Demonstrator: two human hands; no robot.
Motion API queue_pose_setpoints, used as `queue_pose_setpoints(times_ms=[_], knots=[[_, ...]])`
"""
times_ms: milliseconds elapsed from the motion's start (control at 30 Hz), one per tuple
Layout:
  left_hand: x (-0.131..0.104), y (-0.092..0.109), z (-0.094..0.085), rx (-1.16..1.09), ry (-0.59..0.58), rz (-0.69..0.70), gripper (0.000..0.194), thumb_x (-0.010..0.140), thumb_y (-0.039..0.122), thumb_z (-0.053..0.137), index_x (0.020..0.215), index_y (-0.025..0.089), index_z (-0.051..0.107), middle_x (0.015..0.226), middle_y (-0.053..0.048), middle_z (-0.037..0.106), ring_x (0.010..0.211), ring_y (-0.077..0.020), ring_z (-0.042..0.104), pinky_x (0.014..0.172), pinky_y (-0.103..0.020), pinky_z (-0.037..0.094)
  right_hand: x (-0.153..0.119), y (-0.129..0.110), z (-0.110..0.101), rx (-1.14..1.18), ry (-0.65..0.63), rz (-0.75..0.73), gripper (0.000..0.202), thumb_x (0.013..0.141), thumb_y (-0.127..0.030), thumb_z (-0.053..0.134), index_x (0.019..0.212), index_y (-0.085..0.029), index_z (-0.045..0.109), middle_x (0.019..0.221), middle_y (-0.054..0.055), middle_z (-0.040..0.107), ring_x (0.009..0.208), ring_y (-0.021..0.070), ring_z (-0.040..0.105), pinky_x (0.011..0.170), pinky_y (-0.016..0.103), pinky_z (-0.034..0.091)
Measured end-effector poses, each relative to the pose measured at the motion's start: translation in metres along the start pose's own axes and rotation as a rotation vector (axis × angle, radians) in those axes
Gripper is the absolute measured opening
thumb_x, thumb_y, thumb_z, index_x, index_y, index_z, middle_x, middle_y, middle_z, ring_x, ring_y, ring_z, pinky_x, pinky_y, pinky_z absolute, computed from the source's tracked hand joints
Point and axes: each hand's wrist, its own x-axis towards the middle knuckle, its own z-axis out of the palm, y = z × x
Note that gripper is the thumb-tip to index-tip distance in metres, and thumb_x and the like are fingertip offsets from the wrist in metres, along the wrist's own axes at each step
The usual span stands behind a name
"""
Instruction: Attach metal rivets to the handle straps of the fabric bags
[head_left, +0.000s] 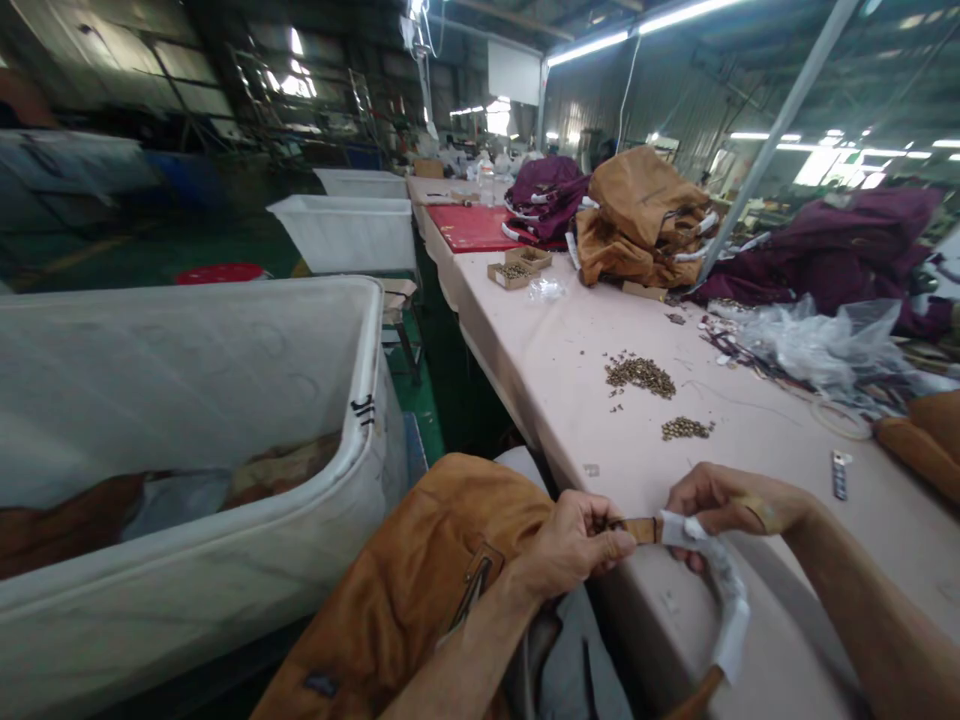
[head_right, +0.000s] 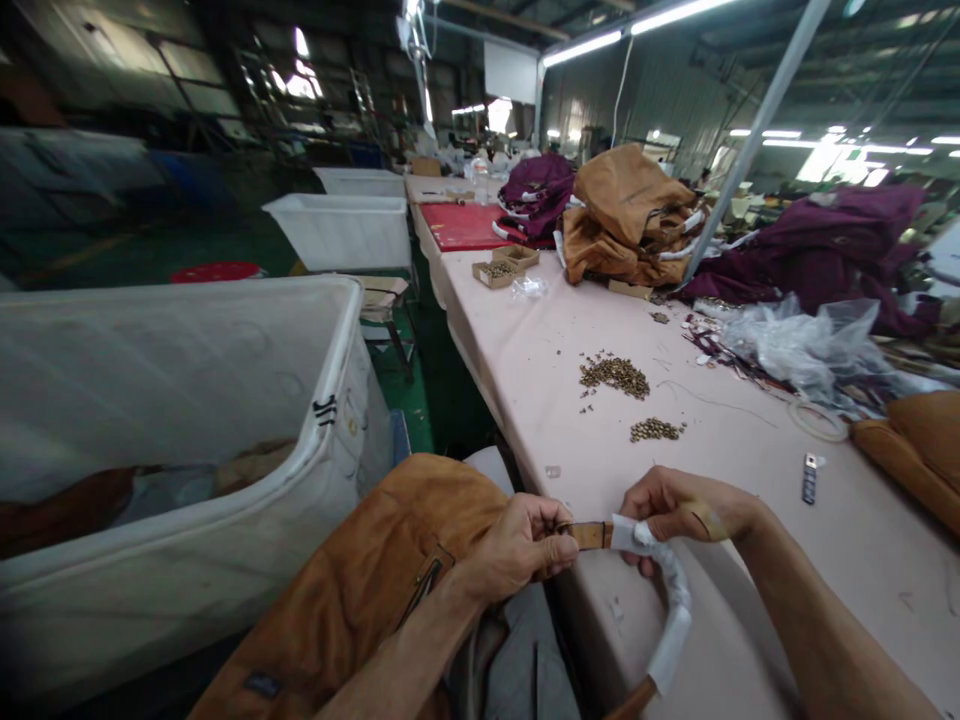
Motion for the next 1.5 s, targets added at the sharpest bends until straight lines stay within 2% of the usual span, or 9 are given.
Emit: queue_pose_setpoints(times_ms=[67, 233, 400, 567, 900, 1067, 1233, 1367, 1500], knots=[[-0.002, -0.003, 0.001, -0.046, 0.005, -0.001, 0.049, 0.072, 0.057, 0.085, 0.076, 0.013, 0.062, 0.060, 0.000, 0.056, 0.048, -0.0078, 0.042, 0.045, -0.022, 0.028, 0.009, -0.007, -0.011, -0.170, 0.142, -0.021, 0.044, 0.091, -0.051, 0.069, 0.105, -0.009, 0.072, 0.094, 0.012, 0.076, 0.081, 0.0206, 0.071, 0.075, 0.030, 0.057], [-0.004, -0.005, 0.007, -0.093, 0.055, 0.011, 0.053, 0.067, 0.058, 0.088, 0.076, 0.011, 0.065, 0.057, 0.000, 0.056, 0.047, -0.0074, 0.044, 0.045, -0.021, 0.029, 0.055, -0.022, -0.054, -0.641, 0.788, 0.062, 0.029, 0.088, -0.039, 0.062, 0.091, -0.012, 0.073, 0.071, 0.005, 0.071, 0.064, 0.0180, 0.065, 0.059, 0.027, 0.049], [-0.007, -0.006, 0.008, -0.119, 0.078, 0.029, 0.052, 0.066, 0.057, 0.089, 0.074, 0.011, 0.064, 0.056, 0.000, 0.057, 0.047, -0.0077, 0.045, 0.045, -0.021, 0.031, 0.113, -0.026, -0.082, -0.829, 1.027, 0.214, 0.028, 0.092, -0.035, 0.066, 0.074, -0.014, 0.068, 0.065, 0.001, 0.064, 0.064, 0.0157, 0.062, 0.062, 0.028, 0.048], [-0.008, -0.009, 0.004, -0.114, 0.073, 0.033, 0.048, 0.070, 0.053, 0.087, 0.075, 0.012, 0.065, 0.058, 0.000, 0.057, 0.048, -0.0079, 0.045, 0.046, -0.021, 0.031, 0.131, -0.019, -0.086, -0.899, 1.044, 0.324, 0.031, 0.097, -0.043, 0.068, 0.091, -0.013, 0.069, 0.086, 0.002, 0.069, 0.075, 0.0149, 0.066, 0.071, 0.030, 0.056], [-0.015, -0.019, 0.006, 0.074, 0.234, 0.079, 0.037, 0.075, 0.045, 0.082, 0.077, 0.012, 0.068, 0.064, 0.000, 0.055, 0.058, -0.0096, 0.044, 0.051, -0.023, 0.027, 0.103, 0.010, -0.075, -0.939, 1.104, 0.264, 0.022, 0.084, -0.029, 0.067, 0.087, -0.014, 0.083, 0.070, 0.008, 0.076, 0.071, 0.0193, 0.069, 0.060, 0.026, 0.044], [-0.017, -0.020, 0.008, 0.111, 0.284, 0.069, 0.034, 0.080, 0.045, 0.076, 0.077, 0.011, 0.068, 0.062, 0.001, 0.056, 0.057, -0.0095, 0.045, 0.053, -0.023, 0.029, 0.090, 0.021, -0.073, -0.965, 1.138, 0.271, 0.027, 0.082, -0.032, 0.065, 0.089, -0.016, 0.086, 0.073, 0.009, 0.078, 0.069, 0.0211, 0.070, 0.058, 0.027, 0.041], [-0.018, -0.028, 0.010, 0.123, 0.291, 0.048, 0.032, 0.077, 0.041, 0.078, 0.082, 0.010, 0.073, 0.062, 0.001, 0.056, 0.056, -0.0084, 0.043, 0.053, -0.022, 0.028, 0.080, 0.030, -0.064, -1.034, 1.158, 0.321, 0.031, 0.081, -0.025, 0.060, 0.098, -0.012, 0.083, 0.084, 0.015, 0.079, 0.077, 0.0270, 0.070, 0.065, 0.031, 0.044], [-0.017, -0.038, 0.012, 0.160, 0.319, 0.058, 0.030, 0.075, 0.037, 0.078, 0.087, 0.010, 0.077, 0.068, 0.000, 0.060, 0.061, -0.0091, 0.045, 0.055, -0.023, 0.029, 0.079, 0.029, -0.053, -1.129, 1.098, 0.302, 0.026, 0.073, -0.016, 0.060, 0.091, -0.009, 0.078, 0.094, 0.022, 0.075, 0.087, 0.0320, 0.068, 0.070, 0.033, 0.042], [-0.014, -0.042, 0.014, 0.189, 0.376, 0.043, 0.029, 0.072, 0.034, 0.076, 0.087, 0.008, 0.077, 0.067, 0.000, 0.059, 0.061, -0.0094, 0.044, 0.054, -0.023, 0.029, 0.070, 0.013, -0.033, -1.158, 1.023, 0.220, 0.016, 0.074, -0.013, 0.058, 0.086, -0.010, 0.070, 0.089, 0.019, 0.071, 0.085, 0.0283, 0.065, 0.068, 0.031, 0.039]])
